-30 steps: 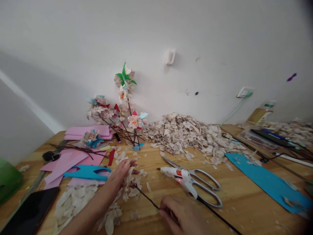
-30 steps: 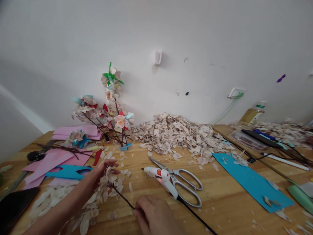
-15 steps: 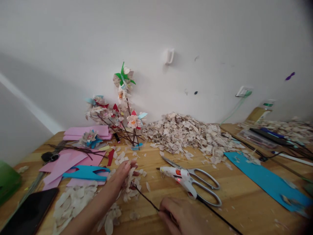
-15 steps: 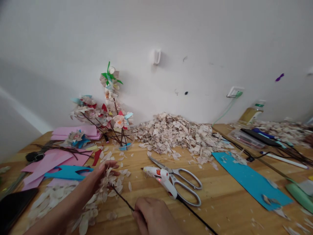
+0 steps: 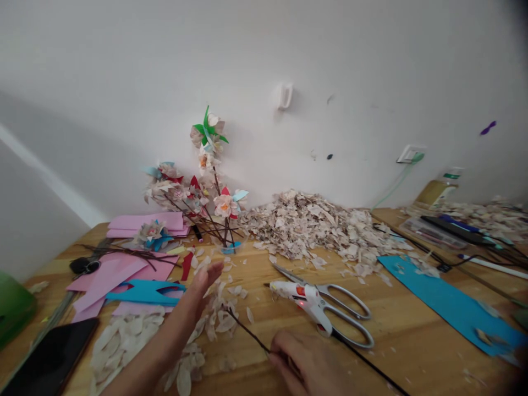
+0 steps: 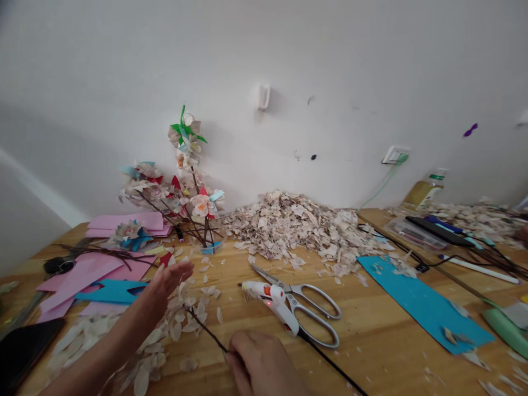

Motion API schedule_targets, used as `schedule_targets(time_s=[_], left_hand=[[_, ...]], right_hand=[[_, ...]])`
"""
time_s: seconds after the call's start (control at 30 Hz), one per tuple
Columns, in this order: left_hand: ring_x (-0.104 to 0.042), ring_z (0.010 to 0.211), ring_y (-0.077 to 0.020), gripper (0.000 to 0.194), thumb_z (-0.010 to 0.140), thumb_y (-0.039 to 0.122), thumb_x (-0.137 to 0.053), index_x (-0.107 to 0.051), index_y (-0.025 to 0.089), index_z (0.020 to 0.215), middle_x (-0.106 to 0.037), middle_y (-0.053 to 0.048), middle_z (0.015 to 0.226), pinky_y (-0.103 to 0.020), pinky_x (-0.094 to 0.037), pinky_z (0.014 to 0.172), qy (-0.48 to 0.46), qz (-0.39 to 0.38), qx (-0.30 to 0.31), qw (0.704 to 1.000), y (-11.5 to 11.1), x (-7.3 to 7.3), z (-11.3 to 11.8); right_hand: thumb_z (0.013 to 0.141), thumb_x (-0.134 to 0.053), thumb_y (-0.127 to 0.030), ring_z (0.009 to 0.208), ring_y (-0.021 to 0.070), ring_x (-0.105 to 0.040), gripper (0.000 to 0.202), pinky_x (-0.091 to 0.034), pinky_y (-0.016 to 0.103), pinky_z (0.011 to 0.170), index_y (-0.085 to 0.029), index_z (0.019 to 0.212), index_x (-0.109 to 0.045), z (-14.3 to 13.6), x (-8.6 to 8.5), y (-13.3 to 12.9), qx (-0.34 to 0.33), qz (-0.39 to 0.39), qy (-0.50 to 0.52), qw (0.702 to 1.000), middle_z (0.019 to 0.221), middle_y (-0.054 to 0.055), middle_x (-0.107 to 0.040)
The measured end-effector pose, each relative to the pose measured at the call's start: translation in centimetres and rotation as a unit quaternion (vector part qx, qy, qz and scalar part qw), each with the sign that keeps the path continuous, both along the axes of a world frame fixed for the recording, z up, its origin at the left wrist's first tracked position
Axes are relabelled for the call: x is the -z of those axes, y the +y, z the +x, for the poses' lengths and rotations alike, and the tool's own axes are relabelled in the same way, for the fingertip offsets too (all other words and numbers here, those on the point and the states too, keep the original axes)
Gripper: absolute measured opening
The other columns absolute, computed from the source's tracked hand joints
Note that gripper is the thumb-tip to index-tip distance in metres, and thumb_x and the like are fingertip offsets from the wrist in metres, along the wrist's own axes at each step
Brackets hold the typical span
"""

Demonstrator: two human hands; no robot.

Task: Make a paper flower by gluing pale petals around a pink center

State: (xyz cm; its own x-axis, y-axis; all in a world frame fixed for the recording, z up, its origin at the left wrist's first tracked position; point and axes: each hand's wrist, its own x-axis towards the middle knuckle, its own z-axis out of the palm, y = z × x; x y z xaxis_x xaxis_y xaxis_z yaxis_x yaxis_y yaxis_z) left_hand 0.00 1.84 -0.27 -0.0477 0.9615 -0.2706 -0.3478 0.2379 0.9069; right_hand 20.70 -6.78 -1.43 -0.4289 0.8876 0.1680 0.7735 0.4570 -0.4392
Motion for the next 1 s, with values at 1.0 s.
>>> schedule_targets(time_s=[1.0], left_hand=[[-0.064, 0.079, -0.019, 0.029, 0.088, 0.03, -0.042, -0.06, 0.015, 0.073, -0.066, -0.009, 0.085, -0.027, -0.05, 0.059, -0.044, -0.078, -0.073, 0.993, -0.7, -4.9, -1.6]], right_hand=[[0.071, -0.057, -0.036, 0.051, 0.0105, -0.044, 0.018, -0.032, 0.02, 0.051, -0.019, 0.067, -0.05, 1.5, -3.5, 1.4, 0.063, -0.281, 0.328, 0.9, 0.055, -0.006, -0.047]])
